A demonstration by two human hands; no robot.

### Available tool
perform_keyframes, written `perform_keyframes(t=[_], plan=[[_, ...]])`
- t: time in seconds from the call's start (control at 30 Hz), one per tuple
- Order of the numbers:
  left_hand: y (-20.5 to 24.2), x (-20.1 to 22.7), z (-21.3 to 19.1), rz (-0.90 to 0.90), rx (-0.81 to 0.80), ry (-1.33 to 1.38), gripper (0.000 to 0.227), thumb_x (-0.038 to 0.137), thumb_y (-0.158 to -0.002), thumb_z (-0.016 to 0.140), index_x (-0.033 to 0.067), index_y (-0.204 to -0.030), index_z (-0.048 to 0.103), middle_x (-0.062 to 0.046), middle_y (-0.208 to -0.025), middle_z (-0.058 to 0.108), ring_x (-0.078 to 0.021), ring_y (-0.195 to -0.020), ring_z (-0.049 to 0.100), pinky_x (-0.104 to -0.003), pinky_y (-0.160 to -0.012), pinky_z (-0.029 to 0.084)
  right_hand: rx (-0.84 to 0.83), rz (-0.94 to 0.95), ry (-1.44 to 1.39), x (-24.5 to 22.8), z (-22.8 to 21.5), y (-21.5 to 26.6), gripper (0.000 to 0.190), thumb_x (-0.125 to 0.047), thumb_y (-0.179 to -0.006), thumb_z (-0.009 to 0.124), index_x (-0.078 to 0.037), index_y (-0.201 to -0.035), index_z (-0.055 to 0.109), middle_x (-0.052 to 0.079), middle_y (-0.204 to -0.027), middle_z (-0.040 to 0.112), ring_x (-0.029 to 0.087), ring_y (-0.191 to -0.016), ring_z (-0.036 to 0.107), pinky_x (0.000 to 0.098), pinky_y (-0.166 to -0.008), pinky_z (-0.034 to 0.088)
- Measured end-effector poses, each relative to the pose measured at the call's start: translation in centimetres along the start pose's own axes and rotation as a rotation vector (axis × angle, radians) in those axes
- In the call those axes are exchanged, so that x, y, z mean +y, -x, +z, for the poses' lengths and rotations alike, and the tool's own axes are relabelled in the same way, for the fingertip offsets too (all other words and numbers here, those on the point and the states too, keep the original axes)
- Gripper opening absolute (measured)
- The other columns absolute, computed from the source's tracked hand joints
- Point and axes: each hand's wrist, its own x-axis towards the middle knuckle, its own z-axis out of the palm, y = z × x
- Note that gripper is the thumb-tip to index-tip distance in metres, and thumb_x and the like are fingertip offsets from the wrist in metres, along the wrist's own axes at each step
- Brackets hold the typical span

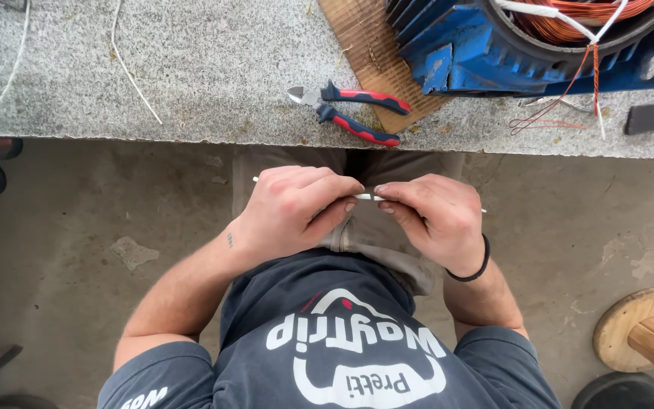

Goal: The person sits at a workbench and winds enameled copper wire into the slots of a motor stator, guiding the wire by hand and pressing the turns down into the slots. They use white plastic spacers to hold the windings in place and use pliers to help position the wire before continuing to wind.

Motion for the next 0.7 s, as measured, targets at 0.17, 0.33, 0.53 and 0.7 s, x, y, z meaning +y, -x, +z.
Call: perform_keyframes(t=[0.17,0.33,0.53,0.7], plan=[[-0.1,0.2,0.2,0.0,-0.01,0.011,0.016,0.013,-0.09,0.077,0.01,-0.105,0.07,-0.004,-0.084,0.068,-0.0231,-0.075,0.069,-0.037,-0.067,0.052,0.01,-0.054,-0.039,0.3,0.2,-0.1,0.02,-0.006,-0.084,0.084,-0.005,-0.101,0.072,0.008,-0.096,0.076,0.026,-0.083,0.074,0.0343,-0.071,0.057],[0.1,0.2,0.2,0.022,-0.011,-0.039,0.018,0.013,-0.089,0.077,0.0089,-0.105,0.07,-0.005,-0.087,0.07,-0.0236,-0.077,0.069,-0.037,-0.069,0.053,0.0,-0.083,-0.008,0.4,0.2,-0.2,0.021,-0.005,-0.082,0.084,-0.005,-0.1,0.073,0.008,-0.096,0.076,0.026,-0.083,0.074,0.0345,-0.072,0.057],[0.3,0.1,0.2,0.04,-0.014,-0.089,0.018,0.013,-0.09,0.075,0.0079,-0.106,0.07,-0.004,-0.092,0.072,-0.0234,-0.08,0.07,-0.037,-0.072,0.054,-0.006,-0.129,0.081,-0.1,-0.1,-0.6,0.022,-0.002,-0.079,0.084,-0.005,-0.099,0.074,0.007,-0.097,0.076,0.024,-0.085,0.074,0.0344,-0.072,0.057],[0.6,-0.5,0.6,0.006,-0.044,-0.144,0.016,0.015,-0.091,0.074,0.0096,-0.106,0.071,-0.003,-0.09,0.073,-0.0231,-0.082,0.071,-0.038,-0.074,0.055,-0.037,-0.196,0.168,-0.6,-0.4,-0.9,0.023,0.0,-0.076,0.081,-0.006,-0.098,0.076,0.005,-0.096,0.077,0.022,-0.086,0.075,0.0338,-0.07,0.055]])
